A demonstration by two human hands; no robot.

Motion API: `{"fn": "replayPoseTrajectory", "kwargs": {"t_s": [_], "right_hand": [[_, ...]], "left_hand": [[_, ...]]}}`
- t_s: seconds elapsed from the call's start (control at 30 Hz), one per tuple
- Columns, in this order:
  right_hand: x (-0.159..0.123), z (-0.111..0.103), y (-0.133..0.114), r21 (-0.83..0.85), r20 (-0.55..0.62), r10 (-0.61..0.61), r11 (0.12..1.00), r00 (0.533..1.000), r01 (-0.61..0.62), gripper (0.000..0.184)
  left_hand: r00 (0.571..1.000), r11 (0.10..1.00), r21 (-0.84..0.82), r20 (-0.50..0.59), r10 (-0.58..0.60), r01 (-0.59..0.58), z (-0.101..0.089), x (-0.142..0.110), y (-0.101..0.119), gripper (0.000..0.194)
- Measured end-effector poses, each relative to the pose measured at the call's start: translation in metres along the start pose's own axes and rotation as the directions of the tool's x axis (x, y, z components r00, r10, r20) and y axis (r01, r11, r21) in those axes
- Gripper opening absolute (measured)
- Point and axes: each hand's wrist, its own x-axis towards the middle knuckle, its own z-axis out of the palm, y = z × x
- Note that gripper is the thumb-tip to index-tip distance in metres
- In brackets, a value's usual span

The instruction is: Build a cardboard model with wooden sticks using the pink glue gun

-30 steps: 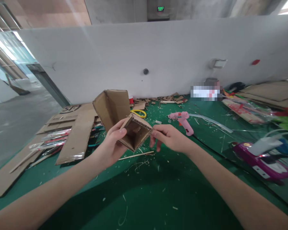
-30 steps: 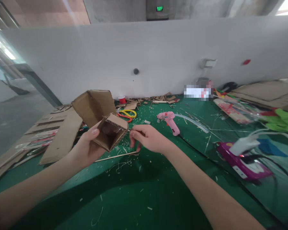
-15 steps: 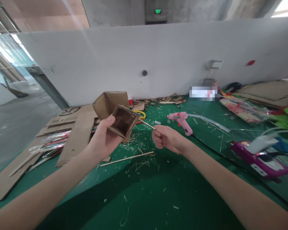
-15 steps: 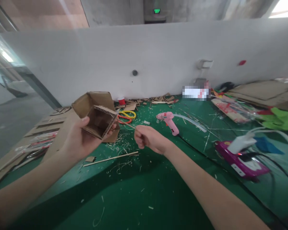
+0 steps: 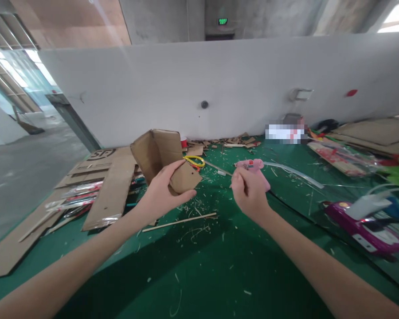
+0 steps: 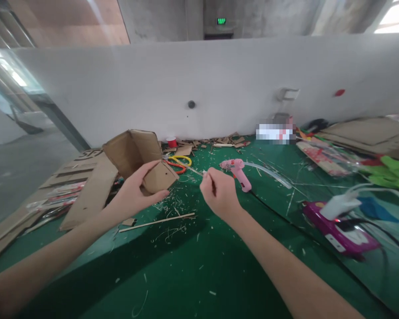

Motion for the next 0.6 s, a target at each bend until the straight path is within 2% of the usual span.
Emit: {"fn": "replayPoseTrajectory", "kwargs": {"t_s": [0.07,0.17,0.27,0.4,0.6], "right_hand": [[-0.002,-0.004,-0.008,-0.135,0.028,-0.201,0.97,0.979,0.203,0.033],[-0.004,-0.004,-0.014,-0.237,0.086,-0.344,0.905,0.935,0.355,0.033],[-0.004,0.0,-0.014,-0.29,0.13,-0.424,0.848,0.896,0.443,0.032],[-0.004,0.005,-0.012,-0.305,0.097,-0.525,0.793,0.845,0.528,0.032],[-0.003,0.005,-0.015,-0.312,0.119,-0.54,0.776,0.833,0.548,0.032]], "left_hand": [[1.0,0.999,0.024,0.002,0.031,-0.031,0.001,0.001,-0.005,0.073],[0.997,0.997,0.001,-0.003,0.083,-0.083,0.003,0.003,-0.011,0.071],[0.993,0.989,0.093,0.014,0.116,-0.117,0.004,0.003,-0.015,0.07],[0.988,0.942,0.297,0.046,0.15,-0.157,0.004,0.003,-0.018,0.07],[0.982,0.91,0.371,0.054,0.179,-0.186,0.003,0.003,-0.021,0.072]]}}
